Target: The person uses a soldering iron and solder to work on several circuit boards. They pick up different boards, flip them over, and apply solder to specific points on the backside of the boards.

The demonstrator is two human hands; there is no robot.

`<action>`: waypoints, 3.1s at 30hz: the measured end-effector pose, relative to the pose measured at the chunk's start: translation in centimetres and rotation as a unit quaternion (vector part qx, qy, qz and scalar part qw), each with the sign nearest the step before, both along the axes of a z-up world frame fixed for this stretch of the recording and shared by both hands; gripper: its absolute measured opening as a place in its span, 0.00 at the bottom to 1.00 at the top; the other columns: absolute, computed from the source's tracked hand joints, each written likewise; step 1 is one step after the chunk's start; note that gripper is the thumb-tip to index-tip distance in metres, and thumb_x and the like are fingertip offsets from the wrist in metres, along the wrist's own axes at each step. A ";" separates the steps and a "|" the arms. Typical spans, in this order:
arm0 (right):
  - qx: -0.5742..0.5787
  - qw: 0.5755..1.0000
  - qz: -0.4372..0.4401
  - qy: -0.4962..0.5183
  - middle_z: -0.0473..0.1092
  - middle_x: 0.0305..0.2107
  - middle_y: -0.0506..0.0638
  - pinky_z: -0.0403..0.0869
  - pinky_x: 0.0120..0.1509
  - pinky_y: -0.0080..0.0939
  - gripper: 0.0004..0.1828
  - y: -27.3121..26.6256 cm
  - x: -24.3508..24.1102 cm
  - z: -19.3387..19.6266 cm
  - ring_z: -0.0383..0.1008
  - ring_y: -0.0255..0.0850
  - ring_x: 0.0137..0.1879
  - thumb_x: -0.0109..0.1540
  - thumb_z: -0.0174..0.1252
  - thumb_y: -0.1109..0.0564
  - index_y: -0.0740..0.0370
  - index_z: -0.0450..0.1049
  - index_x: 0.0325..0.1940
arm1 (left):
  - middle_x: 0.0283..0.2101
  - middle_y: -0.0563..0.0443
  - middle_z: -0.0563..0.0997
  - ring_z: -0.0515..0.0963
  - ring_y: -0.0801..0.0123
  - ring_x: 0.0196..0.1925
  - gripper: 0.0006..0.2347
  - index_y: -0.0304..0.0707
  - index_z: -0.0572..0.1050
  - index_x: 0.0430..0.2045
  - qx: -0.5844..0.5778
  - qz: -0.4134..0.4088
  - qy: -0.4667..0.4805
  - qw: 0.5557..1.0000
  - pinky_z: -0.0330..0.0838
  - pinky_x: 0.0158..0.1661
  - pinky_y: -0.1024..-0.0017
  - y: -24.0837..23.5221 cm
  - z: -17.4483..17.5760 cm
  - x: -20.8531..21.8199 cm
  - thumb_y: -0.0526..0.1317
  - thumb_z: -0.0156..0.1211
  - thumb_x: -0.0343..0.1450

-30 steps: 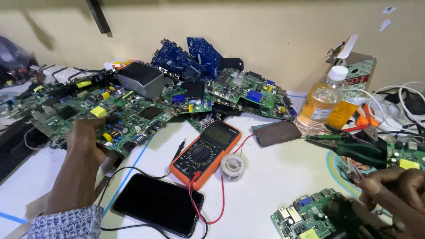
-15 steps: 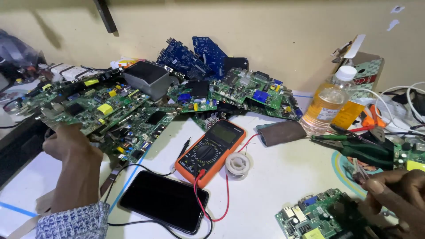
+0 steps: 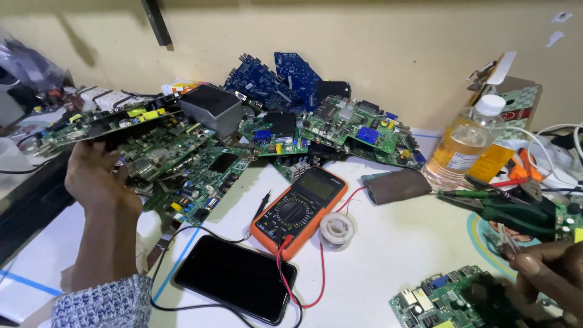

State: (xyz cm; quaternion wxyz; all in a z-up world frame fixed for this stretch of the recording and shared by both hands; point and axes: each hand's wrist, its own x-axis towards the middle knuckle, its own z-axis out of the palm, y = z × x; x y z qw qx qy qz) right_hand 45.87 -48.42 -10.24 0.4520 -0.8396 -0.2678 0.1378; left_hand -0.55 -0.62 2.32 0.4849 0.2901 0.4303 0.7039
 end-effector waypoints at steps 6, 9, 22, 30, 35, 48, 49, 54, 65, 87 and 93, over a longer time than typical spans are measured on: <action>0.078 0.995 -0.049 -0.033 0.79 0.23 0.70 0.72 0.27 0.54 0.17 -0.1 -3.2 0.6 0.77 0.61 0.22 0.67 0.64 0.67 0.82 0.78 0.26 | 0.38 0.58 0.85 0.51 0.82 0.20 0.19 0.47 0.68 0.67 -0.108 -0.006 0.122 0.987 0.50 0.22 0.79 0.0 -1.2 1.1 0.41 0.46 0.79; 0.145 0.988 -0.018 0.040 0.73 0.13 0.81 0.56 0.13 0.52 0.20 -0.3 -3.2 0.3 0.65 0.62 0.13 0.68 0.61 0.66 0.86 0.76 0.23 | 0.55 0.48 0.81 0.89 0.71 0.45 0.20 0.51 0.77 0.55 -0.117 0.027 0.088 0.989 0.86 0.49 0.61 1.0 -1.6 1.1 0.26 0.51 0.71; 0.022 0.996 -0.072 0.044 0.80 0.23 0.76 0.73 0.31 0.59 0.19 0.1 -1.9 0.1 0.79 0.66 0.26 0.68 0.64 0.64 0.86 0.82 0.28 | 0.43 0.57 0.82 0.85 0.68 0.47 0.08 0.43 0.73 0.26 -0.162 0.028 0.106 0.981 0.80 0.41 0.74 -2.0 -0.3 2.4 0.28 0.65 0.64; 0.048 0.986 -0.117 0.108 0.76 0.26 0.80 0.69 0.34 0.63 0.15 1.2 -3.0 1.2 0.75 0.69 0.29 0.70 0.62 0.64 0.86 0.81 0.39 | 0.65 0.45 0.64 0.72 0.58 0.61 0.34 0.33 0.64 0.65 -0.215 0.103 0.113 0.965 0.75 0.52 0.55 -0.7 -0.6 2.0 0.41 0.73 0.63; 0.163 0.983 -0.035 0.080 0.63 0.12 0.75 0.54 0.19 0.56 0.21 0.6 -4.6 1.8 0.57 0.59 0.15 0.67 0.59 0.67 0.73 0.60 0.23 | 0.46 0.54 0.65 0.69 0.66 0.49 0.14 0.43 0.68 0.44 -0.130 0.219 0.283 0.925 0.68 0.49 0.63 5.8 -1.5 0.5 0.41 0.56 0.65; 0.144 0.981 -0.128 -0.005 0.79 0.33 0.64 0.61 0.27 0.50 0.31 1.9 -9.5 6.2 0.73 0.54 0.27 0.63 0.64 0.69 0.65 0.47 0.19 | 0.33 0.48 0.89 0.89 0.55 0.30 0.07 0.52 0.84 0.30 0.182 0.105 0.901 0.379 0.79 0.27 0.63 17.8 1.0 -3.4 0.43 0.58 0.70; 0.143 0.981 -0.131 -0.006 0.79 0.33 0.64 0.61 0.27 0.50 0.31 1.8 -9.3 6.2 0.73 0.54 0.27 0.63 0.64 0.69 0.65 0.47 0.19 | 0.33 0.48 0.89 0.89 0.55 0.30 0.07 0.52 0.84 0.30 0.183 0.103 0.901 0.380 0.79 0.27 0.63 18.5 0.4 -3.4 0.43 0.58 0.70; 0.133 0.980 -0.135 0.055 0.75 0.25 0.74 0.53 0.22 0.53 0.25 1.9 -9.4 6.2 0.67 0.61 0.23 0.65 0.65 0.67 0.74 0.56 0.22 | 0.43 0.44 0.74 0.72 0.59 0.47 0.11 0.33 0.74 0.42 0.396 -0.050 0.525 0.752 0.63 0.46 0.56 20.5 -0.9 -4.8 0.36 0.46 0.92; 0.323 0.936 -0.105 0.093 0.73 0.30 0.73 0.71 0.33 0.59 0.27 2.6 -12.3 7.8 0.71 0.63 0.29 0.64 0.57 0.70 0.61 0.46 0.21 | 0.45 0.48 0.82 0.81 0.69 0.49 0.05 0.31 0.78 0.43 0.265 -0.230 0.168 0.921 0.76 0.59 0.73 -14.9 6.5 10.0 0.32 0.60 0.76; 0.381 0.897 -0.119 0.191 0.65 0.37 0.54 0.70 0.30 0.51 0.27 1.4 -12.6 9.0 0.64 0.47 0.31 0.52 0.65 0.72 0.53 0.51 0.23 | 0.57 0.44 0.88 0.84 0.58 0.63 0.27 0.45 0.77 0.65 -0.165 -0.517 0.157 0.825 0.75 0.65 0.58 -26.2 2.0 18.1 0.40 0.59 0.66; 0.416 0.905 -0.088 0.033 0.45 0.20 0.43 0.45 0.27 0.43 0.22 0.8 -13.9 8.8 0.43 0.36 0.23 0.54 0.57 0.56 0.52 0.49 0.18 | 0.75 0.56 0.68 0.64 0.53 0.78 0.30 0.54 0.72 0.66 -0.140 -0.568 0.181 0.791 0.59 0.76 0.41 -23.4 -3.4 18.7 0.48 0.62 0.64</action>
